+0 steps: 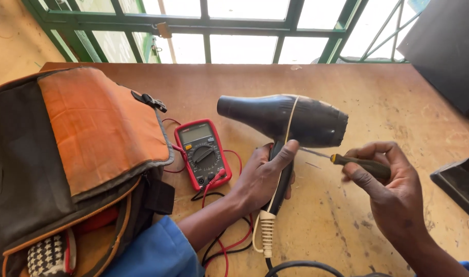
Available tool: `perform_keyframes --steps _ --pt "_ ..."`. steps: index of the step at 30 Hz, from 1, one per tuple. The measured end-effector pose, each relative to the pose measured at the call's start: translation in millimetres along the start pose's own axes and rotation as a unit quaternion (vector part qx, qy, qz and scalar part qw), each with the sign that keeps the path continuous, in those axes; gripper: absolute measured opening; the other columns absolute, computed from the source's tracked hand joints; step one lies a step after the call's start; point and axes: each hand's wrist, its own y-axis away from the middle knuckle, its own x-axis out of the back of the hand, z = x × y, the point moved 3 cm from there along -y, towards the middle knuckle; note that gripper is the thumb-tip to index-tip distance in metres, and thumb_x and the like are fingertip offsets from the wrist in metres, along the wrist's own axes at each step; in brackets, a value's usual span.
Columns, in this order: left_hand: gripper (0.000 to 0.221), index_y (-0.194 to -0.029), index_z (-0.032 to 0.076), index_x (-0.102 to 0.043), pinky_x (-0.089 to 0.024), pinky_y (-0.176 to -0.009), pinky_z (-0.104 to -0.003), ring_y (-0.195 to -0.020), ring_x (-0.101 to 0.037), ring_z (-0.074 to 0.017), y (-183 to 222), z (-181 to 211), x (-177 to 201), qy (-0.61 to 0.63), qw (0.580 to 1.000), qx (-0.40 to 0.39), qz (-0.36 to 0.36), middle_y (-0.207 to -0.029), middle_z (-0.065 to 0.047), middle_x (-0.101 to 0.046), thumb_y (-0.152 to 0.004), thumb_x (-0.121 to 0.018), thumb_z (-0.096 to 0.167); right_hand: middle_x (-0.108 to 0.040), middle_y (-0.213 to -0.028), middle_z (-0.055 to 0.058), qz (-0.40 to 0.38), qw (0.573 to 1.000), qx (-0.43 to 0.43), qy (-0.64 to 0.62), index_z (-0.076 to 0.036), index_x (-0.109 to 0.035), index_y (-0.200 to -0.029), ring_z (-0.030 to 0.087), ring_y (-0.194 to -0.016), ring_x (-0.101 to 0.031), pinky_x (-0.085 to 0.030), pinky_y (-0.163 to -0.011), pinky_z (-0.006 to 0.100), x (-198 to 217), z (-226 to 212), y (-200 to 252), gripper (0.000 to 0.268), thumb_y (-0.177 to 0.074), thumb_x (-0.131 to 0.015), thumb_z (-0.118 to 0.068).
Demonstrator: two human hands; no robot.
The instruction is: Using a screwdriver to remove screws and open the plastic housing of a hair dryer to access internal components.
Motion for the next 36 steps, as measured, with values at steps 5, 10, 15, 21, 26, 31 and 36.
perform_keyframes --steps 5,10,15,21,26,31,36 --pt "0.044 -0.109 0.007 -0.043 -0.047 -0.048 -0.038 -0.05 -0.059 -0.0257 -5 -5 3 0.005 0.995 0.09 0.043 -0.071 -0.015 -0.06 -0.103 -0.038 0.05 -0.063 -0.068 0.019 -0.016 0.998 -0.052 0.037 0.004 -0.068 -0.096 0.027 -0.05 -0.051 -0.043 -0.052 0.038 -1 13 -11 0.044 -0.117 -0.044 -0.027" --pt "0.036 -0.107 0.007 -0.047 -0.047 -0.043 -0.038 -0.046 -0.059 -0.0271 -4 -10 2 0.034 0.995 0.075 0.048 -0.071 -0.017 -0.061 -0.104 -0.043 0.043 -0.074 -0.107 0.013 0.018 0.999 -0.019 -0.029 -0.013 -0.051 -0.103 0.021 -0.085 -0.069 -0.058 -0.088 0.034 8 13 -7 0.027 -0.087 -0.073 -0.008" --pt "0.038 -0.101 0.006 -0.048 -0.047 -0.041 -0.038 -0.046 -0.061 -0.0266 -5 -10 1 0.016 0.997 0.065 0.048 -0.07 -0.017 -0.063 -0.103 -0.046 0.043 -0.073 -0.089 0.019 -0.011 0.999 -0.043 -0.01 -0.001 -0.064 -0.105 0.027 -0.07 -0.066 -0.056 -0.069 0.039 6 7 -5 0.019 -0.098 -0.059 -0.017" --pt "0.038 -0.105 0.007 -0.047 -0.049 -0.046 -0.037 -0.049 -0.06 -0.0251 -2 -8 0 0.007 0.996 0.079 0.035 -0.072 -0.016 -0.062 -0.102 -0.045 0.045 -0.069 -0.09 0.012 0.006 0.999 -0.029 -0.012 -0.003 -0.064 -0.098 0.02 -0.079 -0.06 -0.051 -0.077 0.033 9 12 -8 0.01 -0.096 -0.067 -0.012" --pt "0.037 -0.1 0.006 -0.045 -0.046 -0.045 -0.036 -0.047 -0.062 -0.026 -3 -11 1 0.006 0.998 0.059 0.038 -0.07 -0.016 -0.062 -0.104 -0.043 0.043 -0.076 -0.104 0.013 0.005 0.995 -0.089 0.043 -0.009 -0.061 -0.114 0.029 -0.087 -0.075 -0.056 -0.095 0.037 4 -7 -3 0.03 -0.086 -0.07 -0.009" --pt "0.035 -0.105 0.007 -0.046 -0.044 -0.043 -0.036 -0.045 -0.059 -0.0263 -4 -13 -1 0.017 0.997 0.067 0.035 -0.071 -0.019 -0.062 -0.103 -0.045 0.042 -0.065 -0.075 0.021 -0.013 0.998 -0.058 -0.01 0.001 -0.064 -0.103 0.025 -0.065 -0.055 -0.05 -0.07 0.037 9 7 -7 0.012 -0.103 -0.064 -0.011" --pt "0.037 -0.104 0.006 -0.045 -0.046 -0.044 -0.037 -0.046 -0.06 -0.0262 -3 -10 0 0.012 0.997 0.058 0.039 -0.07 -0.017 -0.062 -0.103 -0.044 0.043 -0.072 -0.098 0.016 -0.011 0.996 -0.081 0.021 -0.007 -0.061 -0.108 0.026 -0.087 -0.067 -0.055 -0.09 0.037 3 -8 1 0.021 -0.089 -0.068 -0.016"
